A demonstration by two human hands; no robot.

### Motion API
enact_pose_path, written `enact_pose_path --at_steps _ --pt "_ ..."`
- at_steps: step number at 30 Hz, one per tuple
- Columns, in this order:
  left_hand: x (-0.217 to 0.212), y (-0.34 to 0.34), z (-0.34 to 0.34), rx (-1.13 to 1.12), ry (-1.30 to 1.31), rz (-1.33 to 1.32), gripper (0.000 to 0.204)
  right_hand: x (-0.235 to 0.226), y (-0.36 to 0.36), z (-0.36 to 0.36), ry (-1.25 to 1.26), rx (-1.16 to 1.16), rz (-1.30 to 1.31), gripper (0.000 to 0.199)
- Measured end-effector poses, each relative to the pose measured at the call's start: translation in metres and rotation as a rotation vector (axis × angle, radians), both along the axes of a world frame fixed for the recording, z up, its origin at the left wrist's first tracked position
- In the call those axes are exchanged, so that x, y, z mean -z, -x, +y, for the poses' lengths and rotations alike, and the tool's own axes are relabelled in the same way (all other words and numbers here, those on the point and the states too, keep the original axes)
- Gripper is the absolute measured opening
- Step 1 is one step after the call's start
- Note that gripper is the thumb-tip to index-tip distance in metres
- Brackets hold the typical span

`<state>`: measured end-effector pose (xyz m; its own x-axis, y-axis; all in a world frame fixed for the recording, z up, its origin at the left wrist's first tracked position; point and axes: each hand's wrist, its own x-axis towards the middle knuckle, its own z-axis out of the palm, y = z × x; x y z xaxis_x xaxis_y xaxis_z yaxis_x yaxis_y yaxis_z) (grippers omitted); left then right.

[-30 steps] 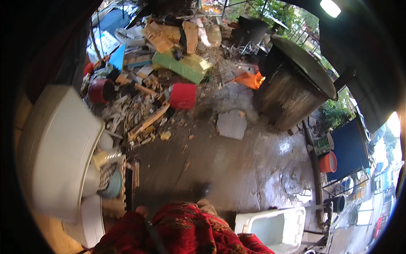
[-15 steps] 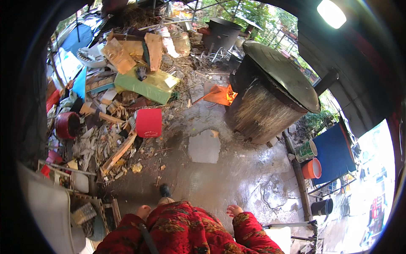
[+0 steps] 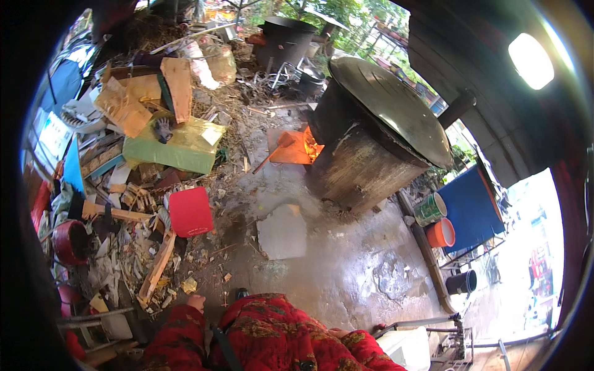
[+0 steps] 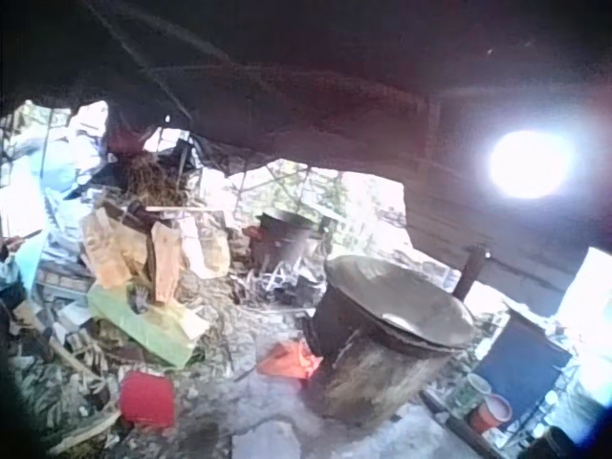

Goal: The person assembles a machine by placing a metal disc into a bucket, inserting a central hub, and attaching a brush-like component. They then handle white plastic containers, moving them around the workspace.

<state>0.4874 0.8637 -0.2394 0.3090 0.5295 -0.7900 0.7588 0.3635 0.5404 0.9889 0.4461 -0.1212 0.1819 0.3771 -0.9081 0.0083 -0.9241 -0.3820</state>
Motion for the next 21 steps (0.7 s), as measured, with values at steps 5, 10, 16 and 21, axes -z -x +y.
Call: enact_pose_path --at_steps 5,10,16,21 --pt "-0.08 -0.056 0.046 0.408 0.315 -0.257 0.024 -0.072 0.015 0.054 0.107 -0.16 -0.071 0.059" --pt "-0.15 -0.096 0.032 0.861 0.405 -0.332 0.025 -0.191 0.029 0.066 0.304 0.217 0.048 0.078" --pt "-0.158 -0.116 -0.006 0.879 0.361 -0.27 0.027 -0.157 0.063 0.057 0.229 0.221 0.078 0.074" --pt "-0.15 -0.118 -0.014 0.835 0.348 -0.212 0.028 -0.074 0.09 0.015 -0.028 0.077 -0.065 0.076"
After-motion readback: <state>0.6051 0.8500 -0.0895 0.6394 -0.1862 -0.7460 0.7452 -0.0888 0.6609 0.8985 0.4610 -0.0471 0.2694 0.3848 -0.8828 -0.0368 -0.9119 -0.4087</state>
